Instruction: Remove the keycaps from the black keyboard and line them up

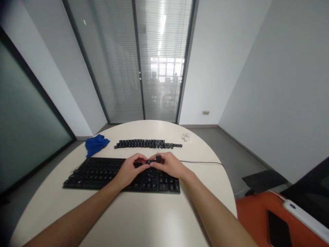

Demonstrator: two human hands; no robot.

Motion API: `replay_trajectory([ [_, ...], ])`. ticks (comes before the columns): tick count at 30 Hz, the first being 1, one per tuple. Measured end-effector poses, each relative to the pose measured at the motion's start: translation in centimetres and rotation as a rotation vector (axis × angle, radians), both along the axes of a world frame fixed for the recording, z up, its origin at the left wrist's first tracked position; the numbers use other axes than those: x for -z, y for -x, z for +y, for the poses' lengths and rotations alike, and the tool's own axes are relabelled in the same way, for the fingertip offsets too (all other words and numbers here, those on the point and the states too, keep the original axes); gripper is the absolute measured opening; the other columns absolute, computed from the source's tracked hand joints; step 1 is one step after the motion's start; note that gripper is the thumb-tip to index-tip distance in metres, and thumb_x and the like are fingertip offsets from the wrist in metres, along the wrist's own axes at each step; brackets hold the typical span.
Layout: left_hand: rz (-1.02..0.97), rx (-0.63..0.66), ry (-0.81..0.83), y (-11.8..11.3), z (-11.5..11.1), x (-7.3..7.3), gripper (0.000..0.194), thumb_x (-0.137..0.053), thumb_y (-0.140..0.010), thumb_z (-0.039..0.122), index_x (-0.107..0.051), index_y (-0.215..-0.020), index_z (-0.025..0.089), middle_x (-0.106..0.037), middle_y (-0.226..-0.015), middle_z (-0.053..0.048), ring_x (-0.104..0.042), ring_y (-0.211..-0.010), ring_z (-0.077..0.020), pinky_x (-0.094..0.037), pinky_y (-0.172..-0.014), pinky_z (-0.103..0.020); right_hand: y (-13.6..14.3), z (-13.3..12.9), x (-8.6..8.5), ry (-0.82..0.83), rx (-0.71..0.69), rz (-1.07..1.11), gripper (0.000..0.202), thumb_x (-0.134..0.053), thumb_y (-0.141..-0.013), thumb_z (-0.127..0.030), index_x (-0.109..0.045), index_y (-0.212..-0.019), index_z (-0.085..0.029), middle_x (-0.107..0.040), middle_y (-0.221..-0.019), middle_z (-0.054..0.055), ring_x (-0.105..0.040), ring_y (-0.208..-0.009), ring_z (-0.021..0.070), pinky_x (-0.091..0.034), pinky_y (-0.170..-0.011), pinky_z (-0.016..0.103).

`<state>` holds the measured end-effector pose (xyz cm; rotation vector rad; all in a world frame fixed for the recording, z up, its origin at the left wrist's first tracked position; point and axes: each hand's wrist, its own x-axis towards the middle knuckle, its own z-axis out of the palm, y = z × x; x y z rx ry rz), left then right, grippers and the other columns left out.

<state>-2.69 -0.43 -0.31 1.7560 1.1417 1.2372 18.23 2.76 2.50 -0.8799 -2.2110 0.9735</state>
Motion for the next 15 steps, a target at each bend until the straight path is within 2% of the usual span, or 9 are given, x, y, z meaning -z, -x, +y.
replay_trajectory([
  [3, 0.000, 0.001, -0.004, 0.0, -0.1, 0.1, 0.018, -0.074, -0.076, 0.025, -0.063, -0.087, 0.017, -0.066, -0.082, -0.001, -0.062, -0.080, -0.0165, -0.048, -0.079, -0.030, 0.2, -0.2, -0.2, 0.016, -0.018, -0.002, 0.036, -0.062, -0.088, -0.043, -0.072, -0.114, -0.019, -0.069, -0.071, 0.001, -0.060, -0.062, 0.0140, -0.045, -0.060, 0.023],
  [5, -0.002, 0.013, -0.006, -0.1, -0.1, 0.1, 0.021, -0.075, -0.075, 0.023, -0.062, -0.090, 0.018, -0.066, -0.085, -0.001, -0.062, -0.083, -0.0167, -0.047, -0.082, -0.031, 0.0, -0.1, -0.3, 0.000, -0.001, -0.001, 0.036, -0.061, -0.089, -0.043, -0.072, -0.114, -0.020, -0.072, -0.077, 0.002, -0.061, -0.062, 0.0140, -0.046, -0.061, 0.023],
  [7, 0.011, 0.031, -0.002, -0.1, -0.1, 0.2, 0.025, -0.075, -0.075, 0.022, -0.061, -0.095, 0.018, -0.067, -0.091, -0.002, -0.062, -0.087, -0.0172, -0.047, -0.085, -0.032, -0.7, 0.4, -0.4, -0.049, 0.074, -0.006, 0.037, -0.060, -0.089, -0.045, -0.073, -0.114, -0.020, -0.075, -0.087, 0.004, -0.062, -0.063, 0.0146, -0.048, -0.063, 0.024],
  [12, 0.076, 0.049, 0.024, -0.3, -0.2, 0.0, 0.028, -0.075, -0.075, 0.025, -0.060, -0.099, 0.019, -0.068, -0.096, -0.004, -0.062, -0.091, -0.0186, -0.047, -0.088, -0.034, -4.8, 2.9, 0.0, -0.273, 0.481, -0.095, 0.045, -0.057, -0.089, -0.051, -0.073, -0.114, -0.017, -0.076, -0.089, 0.009, -0.063, -0.067, 0.0191, -0.047, -0.064, 0.027],
  [15, 0.083, 0.052, 0.031, -0.3, -0.3, -0.2, 0.027, -0.074, -0.076, 0.025, -0.060, -0.099, 0.019, -0.069, -0.096, -0.004, -0.062, -0.092, -0.0188, -0.047, -0.089, -0.034, -7.0, 4.5, 0.9, -0.305, 0.666, -0.281, 0.039, -0.059, -0.088, -0.048, -0.076, -0.109, -0.020, -0.076, -0.084, 0.008, -0.066, -0.071, 0.0216, -0.044, -0.064, 0.027],
])
